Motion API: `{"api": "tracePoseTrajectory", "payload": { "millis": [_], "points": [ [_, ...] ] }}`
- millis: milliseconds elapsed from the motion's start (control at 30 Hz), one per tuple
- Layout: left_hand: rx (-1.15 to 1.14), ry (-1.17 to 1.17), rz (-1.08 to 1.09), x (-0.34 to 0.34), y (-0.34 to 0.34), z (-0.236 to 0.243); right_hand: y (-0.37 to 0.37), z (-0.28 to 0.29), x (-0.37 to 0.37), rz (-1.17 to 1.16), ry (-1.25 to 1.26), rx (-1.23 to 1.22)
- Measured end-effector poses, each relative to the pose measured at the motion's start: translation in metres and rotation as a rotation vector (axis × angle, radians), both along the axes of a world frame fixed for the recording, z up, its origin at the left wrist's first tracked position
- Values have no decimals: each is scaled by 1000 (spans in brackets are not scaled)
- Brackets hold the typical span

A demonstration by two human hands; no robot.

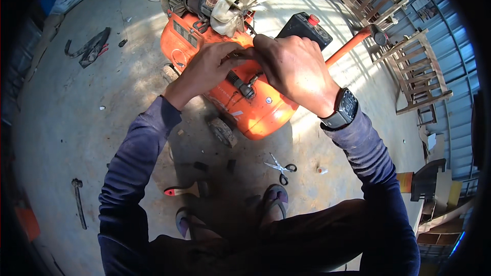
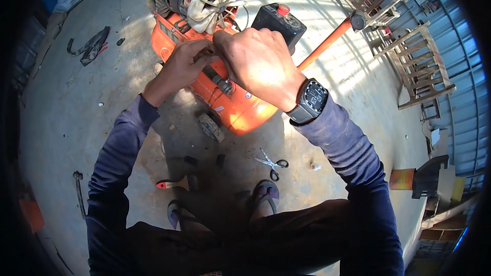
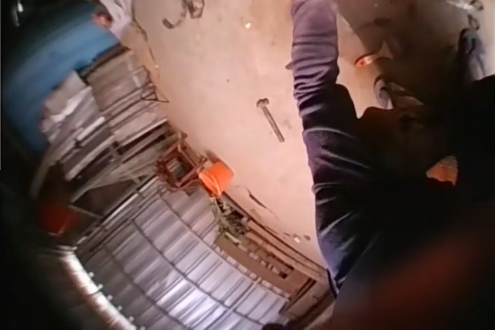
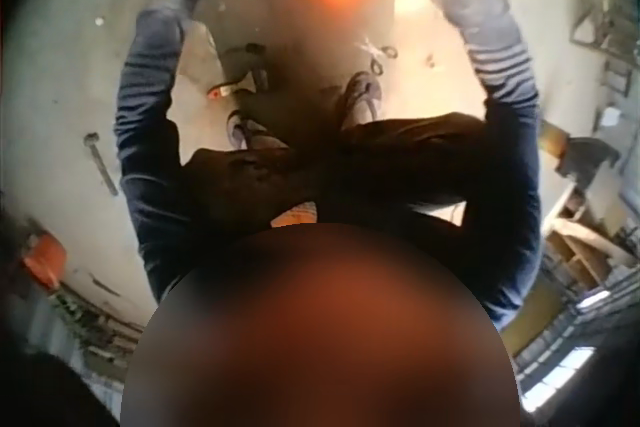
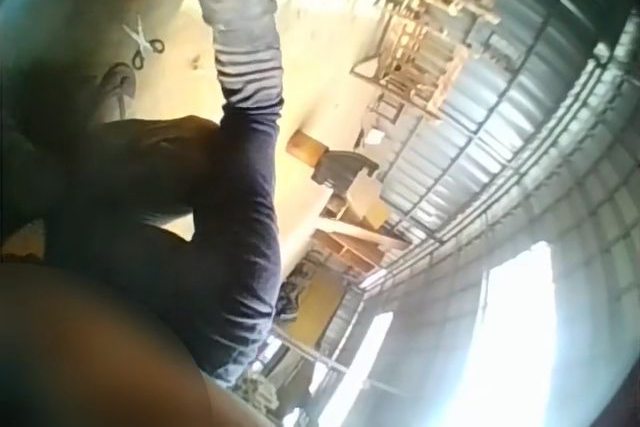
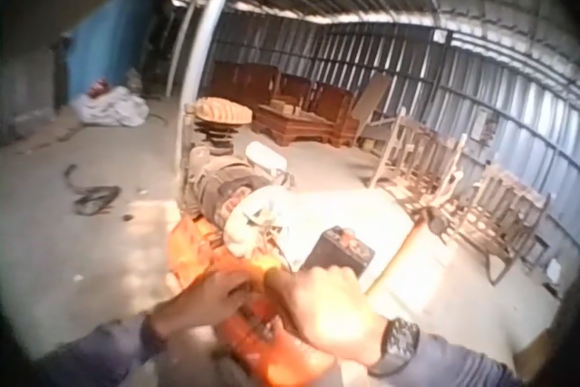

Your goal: Repairing an air compressor by inspecting and tightening internal components.

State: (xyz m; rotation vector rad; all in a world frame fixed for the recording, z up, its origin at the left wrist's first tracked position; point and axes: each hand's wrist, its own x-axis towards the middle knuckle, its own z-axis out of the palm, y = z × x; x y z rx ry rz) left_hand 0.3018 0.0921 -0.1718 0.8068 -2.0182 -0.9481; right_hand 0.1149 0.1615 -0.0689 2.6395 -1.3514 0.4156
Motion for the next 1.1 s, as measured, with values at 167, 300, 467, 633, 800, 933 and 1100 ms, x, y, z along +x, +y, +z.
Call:
{"api": "tracePoseTrajectory", "payload": {
  "millis": [167,300,467,633,800,933,1100],
  "points": [
    [-392,-39,-94,8,-6,3,39,-30,-35,-32,-136,-93],
    [-432,-191,-175,3,-5,-7,54,-71,-57,-75,-201,44],
    [-462,-202,-190,-7,-9,-17,57,-89,-66,-112,-105,75],
    [-432,-260,-171,-7,-5,-16,58,-95,-63,-118,-91,129],
    [-503,-259,-192,-7,-3,-12,60,-102,-66,-126,-131,134],
    [-571,-293,-222,-7,-3,-11,63,-107,-69,-151,-106,155],
    [-475,-280,-203,-11,-3,-7,60,-115,-74,-126,-169,170]
  ]
}}
